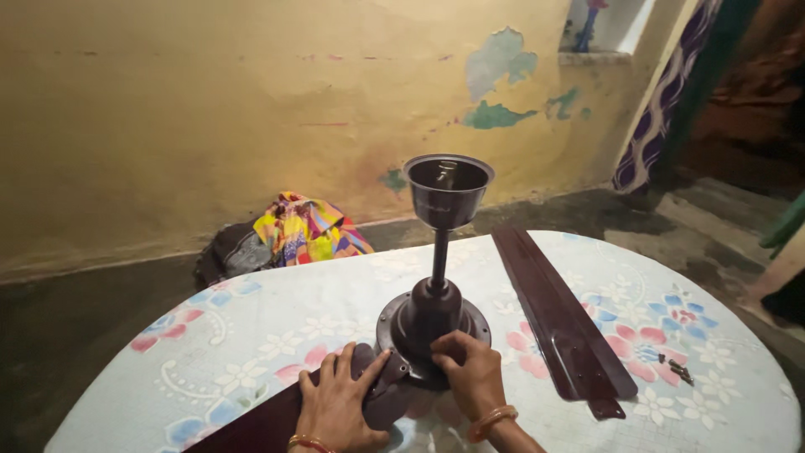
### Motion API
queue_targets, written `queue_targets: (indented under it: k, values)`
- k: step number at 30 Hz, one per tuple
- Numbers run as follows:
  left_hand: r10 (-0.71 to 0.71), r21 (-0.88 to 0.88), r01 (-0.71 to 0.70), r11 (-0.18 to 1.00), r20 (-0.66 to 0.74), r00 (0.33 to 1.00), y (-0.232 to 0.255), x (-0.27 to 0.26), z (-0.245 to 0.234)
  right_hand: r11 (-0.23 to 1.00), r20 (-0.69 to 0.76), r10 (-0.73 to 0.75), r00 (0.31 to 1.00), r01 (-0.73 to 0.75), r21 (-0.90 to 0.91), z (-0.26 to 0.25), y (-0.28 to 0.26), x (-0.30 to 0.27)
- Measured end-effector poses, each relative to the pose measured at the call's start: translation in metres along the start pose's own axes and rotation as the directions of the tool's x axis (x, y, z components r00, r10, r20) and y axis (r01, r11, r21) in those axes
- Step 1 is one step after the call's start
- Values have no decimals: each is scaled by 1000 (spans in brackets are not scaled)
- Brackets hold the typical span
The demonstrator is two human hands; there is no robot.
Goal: The person wipes two dark brown fan blades with a dark cloth on a table, then places one blade on a chair and begins attaching the other to the fan motor base using a screwdriver.
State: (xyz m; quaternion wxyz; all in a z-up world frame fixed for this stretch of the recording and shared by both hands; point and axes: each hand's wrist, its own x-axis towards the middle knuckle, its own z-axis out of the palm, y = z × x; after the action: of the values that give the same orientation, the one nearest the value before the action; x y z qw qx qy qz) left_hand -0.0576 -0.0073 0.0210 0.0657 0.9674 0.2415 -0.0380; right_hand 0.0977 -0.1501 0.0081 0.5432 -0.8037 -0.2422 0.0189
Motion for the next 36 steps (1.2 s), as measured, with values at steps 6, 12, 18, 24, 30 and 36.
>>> queue_targets:
  k: [6,12,18,24,30,36]
  values:
    - [-18,49,19,999,-24,1000,1,3,5,963,25,-263,965,261,67,10,0,-2]
    - [-49,75,51,996,-32,998,3,11,8,893,96,-445,891,449,-23,11,-10,2]
    - [-37,78,42,996,-64,997,3,10,10,900,238,-410,881,433,-54,14,-15,4]
    - [-54,19,55,998,-84,995,16,6,11,830,295,-469,832,529,-174,15,-13,1]
    - [-43,18,46,999,-135,990,15,-2,13,672,363,-593,719,690,-269,17,-4,6]
    - [-49,6,50,999,-119,992,16,-4,15,533,399,-666,630,776,-336,27,19,8]
